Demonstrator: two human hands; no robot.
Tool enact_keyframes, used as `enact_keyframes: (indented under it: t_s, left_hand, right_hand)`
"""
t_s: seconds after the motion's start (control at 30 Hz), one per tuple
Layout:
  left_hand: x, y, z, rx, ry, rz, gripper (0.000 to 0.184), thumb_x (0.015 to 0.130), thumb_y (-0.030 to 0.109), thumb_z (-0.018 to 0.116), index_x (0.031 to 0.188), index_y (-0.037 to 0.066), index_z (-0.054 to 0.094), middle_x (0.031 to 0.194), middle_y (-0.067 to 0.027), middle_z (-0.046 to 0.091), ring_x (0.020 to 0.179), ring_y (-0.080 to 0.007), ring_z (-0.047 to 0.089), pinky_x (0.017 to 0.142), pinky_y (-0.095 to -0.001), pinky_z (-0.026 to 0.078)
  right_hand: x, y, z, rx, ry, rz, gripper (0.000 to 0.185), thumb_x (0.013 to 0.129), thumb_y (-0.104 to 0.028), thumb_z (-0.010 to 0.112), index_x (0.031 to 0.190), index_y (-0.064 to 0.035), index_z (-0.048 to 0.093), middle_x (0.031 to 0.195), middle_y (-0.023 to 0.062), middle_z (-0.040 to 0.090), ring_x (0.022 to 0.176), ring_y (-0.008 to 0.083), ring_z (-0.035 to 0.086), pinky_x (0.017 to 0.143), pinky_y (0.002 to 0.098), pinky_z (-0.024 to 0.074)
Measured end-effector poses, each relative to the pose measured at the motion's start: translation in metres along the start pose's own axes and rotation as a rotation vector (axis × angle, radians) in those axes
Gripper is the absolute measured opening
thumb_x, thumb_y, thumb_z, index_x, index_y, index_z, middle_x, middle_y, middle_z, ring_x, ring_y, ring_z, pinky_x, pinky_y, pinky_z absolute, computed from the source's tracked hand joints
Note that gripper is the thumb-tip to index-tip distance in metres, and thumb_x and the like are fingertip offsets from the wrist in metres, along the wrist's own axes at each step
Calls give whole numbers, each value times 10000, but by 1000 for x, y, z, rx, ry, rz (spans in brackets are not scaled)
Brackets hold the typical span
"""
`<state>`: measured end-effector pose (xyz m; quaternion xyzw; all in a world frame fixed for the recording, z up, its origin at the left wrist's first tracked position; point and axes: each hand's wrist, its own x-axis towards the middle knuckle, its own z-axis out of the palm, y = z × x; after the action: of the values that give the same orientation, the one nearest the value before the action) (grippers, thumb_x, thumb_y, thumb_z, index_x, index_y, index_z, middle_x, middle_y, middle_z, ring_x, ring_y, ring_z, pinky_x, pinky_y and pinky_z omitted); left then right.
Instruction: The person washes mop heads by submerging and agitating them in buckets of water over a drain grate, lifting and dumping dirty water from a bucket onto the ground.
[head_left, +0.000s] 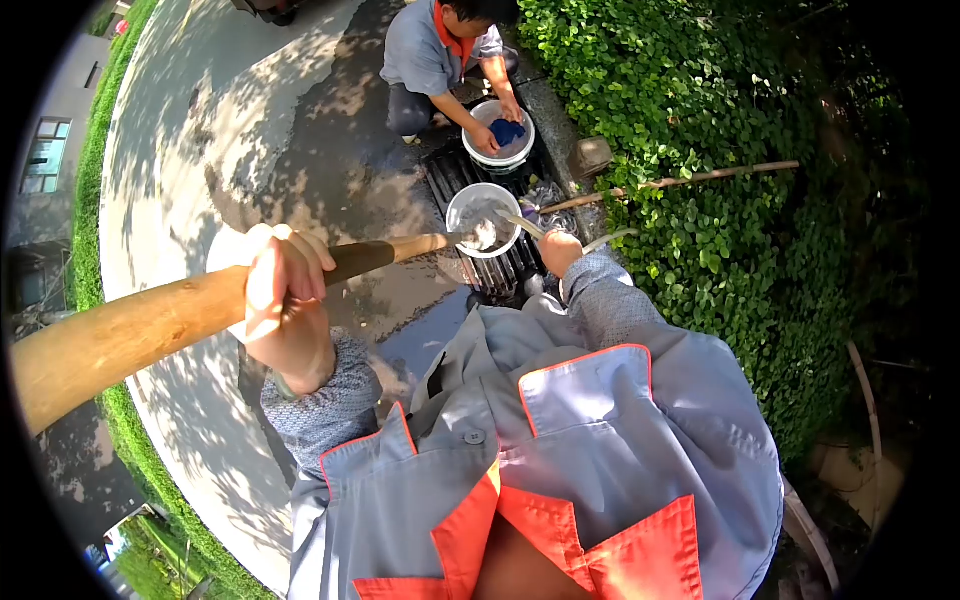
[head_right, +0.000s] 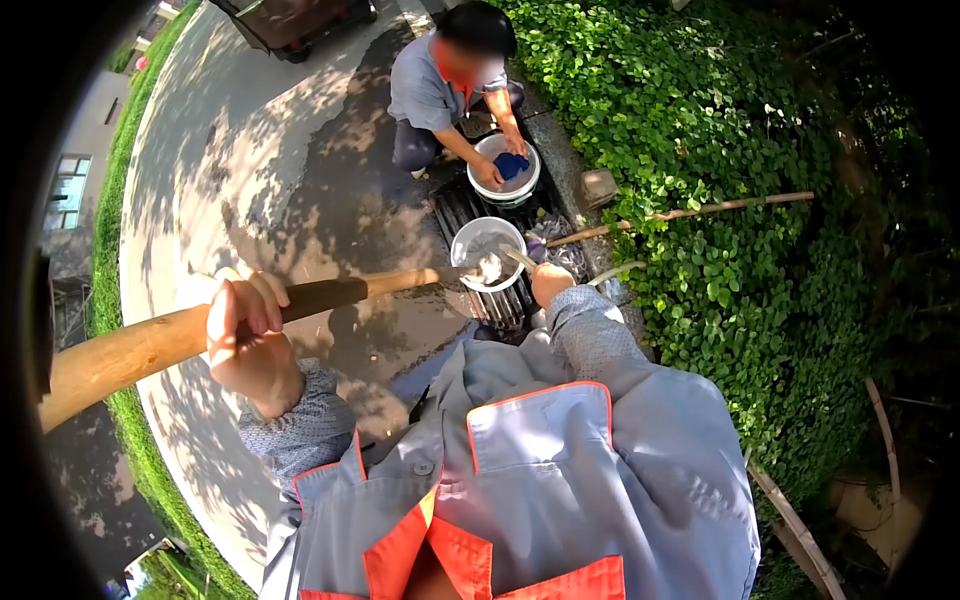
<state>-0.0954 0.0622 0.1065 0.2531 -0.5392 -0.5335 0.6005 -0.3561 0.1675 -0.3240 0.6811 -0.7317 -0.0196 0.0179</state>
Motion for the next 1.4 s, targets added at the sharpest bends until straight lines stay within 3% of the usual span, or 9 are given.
enact_keyframes:
  t_s: [0.03,0.17,0.2,0.3,0.4,0.53,0.9,1.2,1.4]
  left_hand:
    - [7,30,14,-75,104,-8,192,911,93,447,725,58,416,565,-38,336,515,-148,337,565,-290,343]
    - [25,109,-1,-54,-312,101,227,924,131,444,714,100,365,535,-13,357,469,-121,330,555,-273,330]
    - [23,124,-4,20,-264,153,226,918,188,490,747,91,378,533,-3,417,445,-112,394,496,-240,394]
    - [39,134,-21,-102,-595,194,243,846,196,591,743,105,391,525,31,465,427,-70,456,450,-141,418]
    - [44,100,-29,-125,-674,153,231,863,189,581,756,109,394,546,6,456,438,-101,437,475,-207,424]
    - [37,75,-39,-14,-62,53,224,934,158,489,746,113,376,562,-15,353,509,-134,341,581,-298,310]
    - [41,53,2,185,198,261,365,964,208,426,625,152,303,488,23,288,379,-81,238,394,-209,263]
    - [28,49,6,131,248,282,343,946,185,448,630,154,320,479,35,290,358,-68,249,362,-206,261]
    - [13,53,6,104,315,302,333,947,183,448,637,157,327,468,33,297,346,-65,258,350,-206,269]
  right_hand:
    - [-1,-1,-3,30,3,43,255,866,-245,505,740,-43,596,598,53,591,535,192,609,464,324,475]
    - [-5,2,-2,-7,-31,34,269,872,-271,511,768,-37,596,606,45,595,540,187,608,477,318,473]
    - [-6,4,-1,3,-15,30,268,871,-270,510,770,-37,596,614,48,599,547,187,610,481,320,474]
    - [-6,5,5,49,-3,19,248,862,-259,517,774,-42,599,641,57,605,569,192,612,490,328,471]
    - [-1,2,10,58,-43,52,244,855,-260,521,772,-44,599,627,54,594,554,195,602,480,330,463]
    - [0,3,23,67,72,75,241,849,-258,512,759,-51,595,614,51,585,535,193,590,467,338,455]
    - [34,9,-2,389,-449,143,290,910,-188,399,912,7,614,803,171,668,745,324,666,662,420,537]
    - [36,15,26,184,-329,-72,249,869,-164,451,883,-4,642,784,156,665,743,303,661,681,406,532]
    - [38,12,22,190,-363,-23,206,836,-144,488,803,-53,669,782,128,660,762,261,658,673,374,528]
